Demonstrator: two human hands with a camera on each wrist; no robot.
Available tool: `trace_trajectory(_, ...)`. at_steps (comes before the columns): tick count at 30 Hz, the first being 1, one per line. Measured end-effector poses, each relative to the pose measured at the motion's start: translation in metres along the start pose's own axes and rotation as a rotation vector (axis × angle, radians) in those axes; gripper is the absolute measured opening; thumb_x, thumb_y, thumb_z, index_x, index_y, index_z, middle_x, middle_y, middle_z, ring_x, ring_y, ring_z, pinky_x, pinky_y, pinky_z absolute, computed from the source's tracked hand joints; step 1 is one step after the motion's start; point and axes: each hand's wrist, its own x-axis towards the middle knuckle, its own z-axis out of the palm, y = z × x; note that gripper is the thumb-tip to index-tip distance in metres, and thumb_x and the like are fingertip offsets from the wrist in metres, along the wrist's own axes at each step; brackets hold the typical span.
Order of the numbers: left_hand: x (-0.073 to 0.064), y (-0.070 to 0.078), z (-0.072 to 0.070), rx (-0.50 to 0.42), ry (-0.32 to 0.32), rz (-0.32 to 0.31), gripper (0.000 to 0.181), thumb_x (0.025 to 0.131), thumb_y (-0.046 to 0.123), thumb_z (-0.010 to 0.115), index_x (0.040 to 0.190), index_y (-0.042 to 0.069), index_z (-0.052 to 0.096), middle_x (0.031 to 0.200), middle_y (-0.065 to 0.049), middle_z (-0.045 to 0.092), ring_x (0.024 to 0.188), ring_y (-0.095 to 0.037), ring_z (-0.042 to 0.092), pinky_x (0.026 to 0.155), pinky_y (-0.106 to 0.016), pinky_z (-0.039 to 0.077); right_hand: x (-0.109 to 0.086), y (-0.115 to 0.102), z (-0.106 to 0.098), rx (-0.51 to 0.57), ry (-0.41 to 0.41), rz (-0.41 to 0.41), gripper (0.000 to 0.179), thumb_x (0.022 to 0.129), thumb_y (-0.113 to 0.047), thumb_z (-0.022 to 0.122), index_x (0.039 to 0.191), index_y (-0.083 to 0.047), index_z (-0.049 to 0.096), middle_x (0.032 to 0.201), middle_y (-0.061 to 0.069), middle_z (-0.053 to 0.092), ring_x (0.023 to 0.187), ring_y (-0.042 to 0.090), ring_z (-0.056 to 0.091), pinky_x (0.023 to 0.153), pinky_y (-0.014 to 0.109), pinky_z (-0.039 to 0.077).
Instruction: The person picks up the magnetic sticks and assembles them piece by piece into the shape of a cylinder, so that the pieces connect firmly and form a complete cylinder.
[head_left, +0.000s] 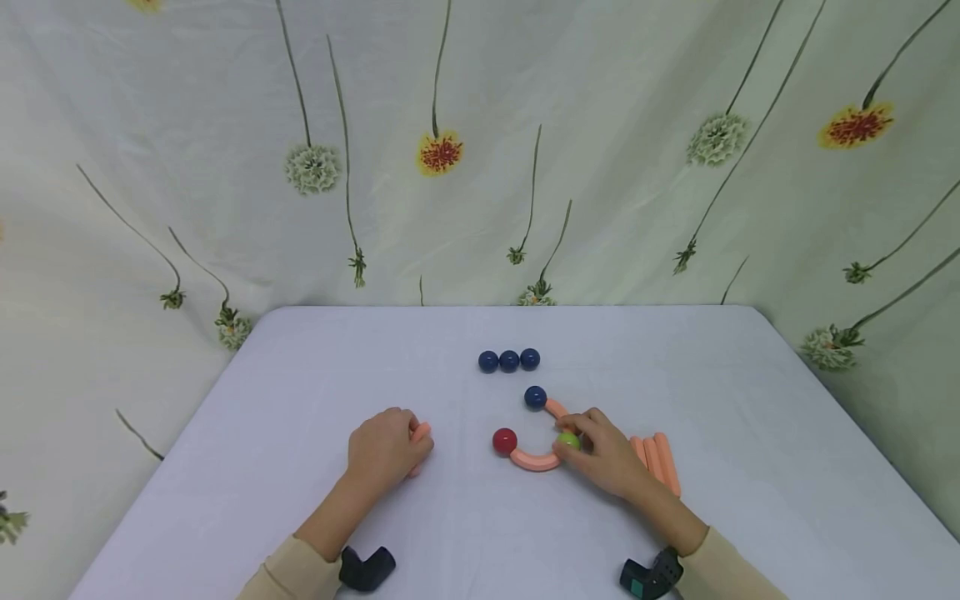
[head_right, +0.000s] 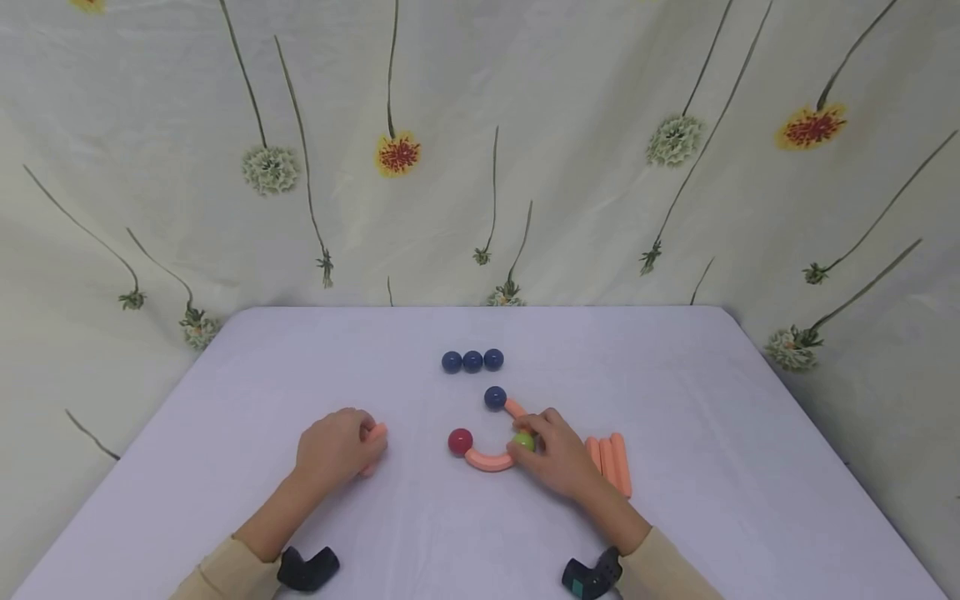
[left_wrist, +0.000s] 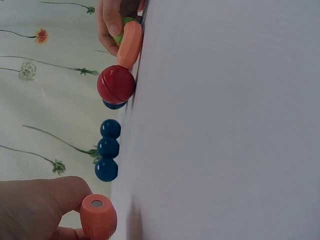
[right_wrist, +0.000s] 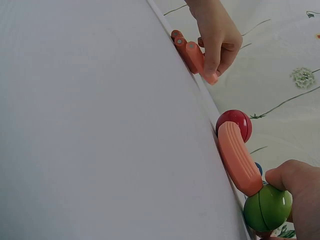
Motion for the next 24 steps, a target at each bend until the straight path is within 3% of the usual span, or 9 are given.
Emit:
trace_trajectory(5, 0.005, 0.006, -0.003, -0.065, -0.045, 0.011, 0.012, 0.082, 0.019, 0.064, 0.078, 0.008, 0.061, 0.044, 0.01, 0.048, 0.053, -0.011, 0.049, 0.05, -0.028, 0.038, 0.0, 0.001, 0.0, -0.006, -0.001, 0.002, 0.03, 0.088, -0.026, 0.071, 0.115, -0.013, 0.068, 0.092, -0.004, 0.05, 0.08, 0.014, 0.046, 0.066, 0.026, 0.041)
trace_trajectory(12, 0.018, 0.018, -0.005, -0.12, -0.035, 0.012, 0.014, 0.083, 0.02, 0.064, 0.086, 0.006, 0.065, 0.066, 0.001, 0.052, 0.061, -0.015, 0.05, 0.057, -0.03, 0.042, 0.001, 0.001, 0.0, -0.003, -0.005, 0.008, 0.031, 0.088, -0.028, 0.071, 0.115, -0.014, 0.068, 0.092, -0.005, 0.05, 0.081, 0.014, 0.046, 0.067, 0.026, 0.041)
trace_trajectory(24, 0.037, 0.042, 0.003, -0.215, -0.022, 0.021, 0.022, 0.086, 0.022, 0.068, 0.097, 0.004, 0.069, 0.08, -0.003, 0.056, 0.069, -0.018, 0.051, 0.061, -0.03, 0.043, 0.001, 0.002, 0.0, -0.001, -0.006, 0.001, 0.031, 0.088, -0.03, 0.071, 0.115, -0.014, 0.068, 0.092, -0.005, 0.05, 0.081, 0.014, 0.046, 0.067, 0.026, 0.042)
